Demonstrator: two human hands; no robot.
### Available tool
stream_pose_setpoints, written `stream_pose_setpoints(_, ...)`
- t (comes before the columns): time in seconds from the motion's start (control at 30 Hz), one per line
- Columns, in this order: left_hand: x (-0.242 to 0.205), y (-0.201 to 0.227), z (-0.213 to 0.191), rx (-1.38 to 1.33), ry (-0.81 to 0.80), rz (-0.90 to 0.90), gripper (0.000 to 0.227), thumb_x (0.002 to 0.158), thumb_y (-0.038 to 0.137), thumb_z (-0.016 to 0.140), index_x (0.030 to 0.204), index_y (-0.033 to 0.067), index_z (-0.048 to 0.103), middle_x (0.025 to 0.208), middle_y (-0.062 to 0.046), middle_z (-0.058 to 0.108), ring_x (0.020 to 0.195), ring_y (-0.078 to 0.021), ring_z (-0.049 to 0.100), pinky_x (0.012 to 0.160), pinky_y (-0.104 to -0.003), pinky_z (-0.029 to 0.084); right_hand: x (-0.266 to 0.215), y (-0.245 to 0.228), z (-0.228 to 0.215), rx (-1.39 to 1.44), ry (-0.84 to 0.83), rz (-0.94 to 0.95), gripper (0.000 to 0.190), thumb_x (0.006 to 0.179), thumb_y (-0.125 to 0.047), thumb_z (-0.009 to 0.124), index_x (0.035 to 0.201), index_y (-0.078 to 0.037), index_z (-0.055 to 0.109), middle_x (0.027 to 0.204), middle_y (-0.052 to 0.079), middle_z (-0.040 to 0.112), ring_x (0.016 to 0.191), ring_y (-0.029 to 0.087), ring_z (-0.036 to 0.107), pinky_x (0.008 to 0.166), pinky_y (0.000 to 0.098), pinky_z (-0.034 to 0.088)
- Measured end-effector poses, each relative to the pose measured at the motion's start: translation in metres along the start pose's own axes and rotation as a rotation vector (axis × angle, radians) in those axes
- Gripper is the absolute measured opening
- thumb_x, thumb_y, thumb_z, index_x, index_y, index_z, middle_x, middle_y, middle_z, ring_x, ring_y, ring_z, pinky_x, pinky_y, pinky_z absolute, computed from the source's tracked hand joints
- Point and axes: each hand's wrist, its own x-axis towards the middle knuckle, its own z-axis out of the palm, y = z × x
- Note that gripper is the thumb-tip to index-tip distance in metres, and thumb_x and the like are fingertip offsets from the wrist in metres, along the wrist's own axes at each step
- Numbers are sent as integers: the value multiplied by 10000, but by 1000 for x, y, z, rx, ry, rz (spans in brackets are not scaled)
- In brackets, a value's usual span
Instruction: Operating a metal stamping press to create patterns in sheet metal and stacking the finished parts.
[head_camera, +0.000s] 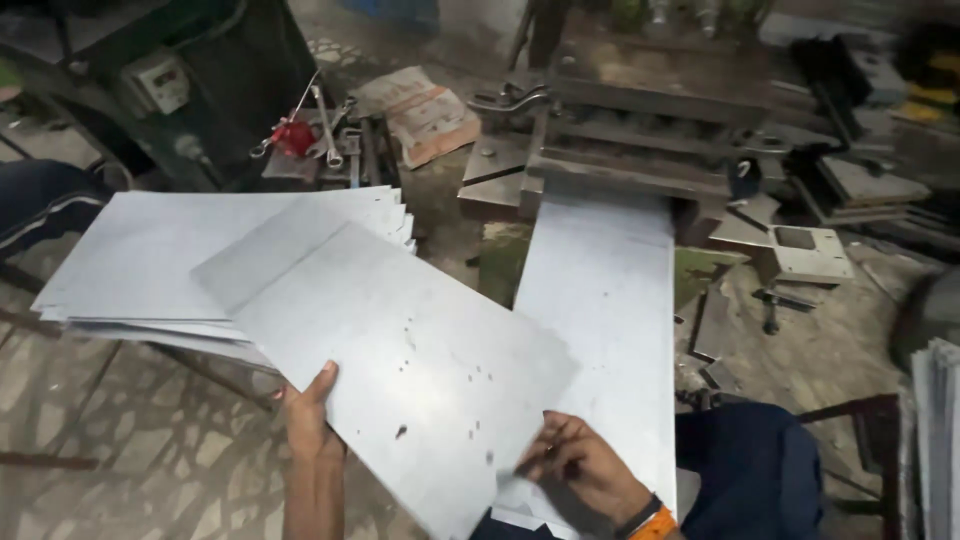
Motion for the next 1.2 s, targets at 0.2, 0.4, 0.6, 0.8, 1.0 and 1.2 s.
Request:
stream_pose_setpoints(0.2, 6, -57, 10, 165, -299, -27, 520, 832, 61, 692, 1312, -112, 596, 1031, -226, 684, 816, -277, 612, 793, -330, 475, -42, -57, 19, -442, 281, -275, 606, 920, -275, 546, 1434, 44, 569, 1532, 131, 569, 1408, 244, 500, 1177, 345, 334)
stream_pose_setpoints(0.4, -96, -64, 89, 372, -416, -235, 546, 776, 55, 701, 1292, -99, 612, 1078, -283, 710, 885, -360, 659, 860, -420, 497, -5, -101, -108, -707, 140, -622, 673, 904, -166, 619, 1516, 38, 425, 1420, 169, 618, 1300, 227, 583, 1115, 302, 397)
stream_pose_setpoints(0.6, -112, -89, 135, 251, -659, -290, 576, 786, 18, 663, 1342, -107, 577, 1145, -295, 685, 962, -349, 624, 904, -417, 467, -100, -115, -48, -519, 121, -658, 608, 852, 30, 620, 1444, 96, 495, 1316, 209, 659, 1036, 236, 646, 902, 293, 488)
stream_pose_setpoints(0.8, -67, -142, 179, 248, -714, -222, 555, 741, 63, 861, 1259, 8, 672, 977, -164, 723, 810, -246, 726, 725, -375, 588, -69, -137, -95, -439, 331, -750, 506, 896, -115, 713, 1374, -2, 590, 835, 239, 734, 675, 283, 748, 616, 391, 596)
stream_pose_setpoints(1.0, 3, -170, 233, -90, -596, -480, 554, 738, 217, 860, 1254, 85, 707, 1053, -121, 749, 855, -269, 737, 776, -349, 578, -39, -196, -56, -634, 483, -789, 470, 834, -215, 788, 1277, -79, 705, 963, 163, 705, 801, 235, 672, 700, 342, 547)
stream_pose_setpoints(1.2, 43, -117, 312, 311, -702, -224, 623, 730, 186, 889, 1318, 110, 697, 1131, -98, 740, 984, -199, 729, 905, -353, 560, 42, -276, -27, -647, 518, -772, 486, 833, -214, 789, 1305, -147, 695, 1030, 113, 714, 834, 209, 693, 772, 338, 570)
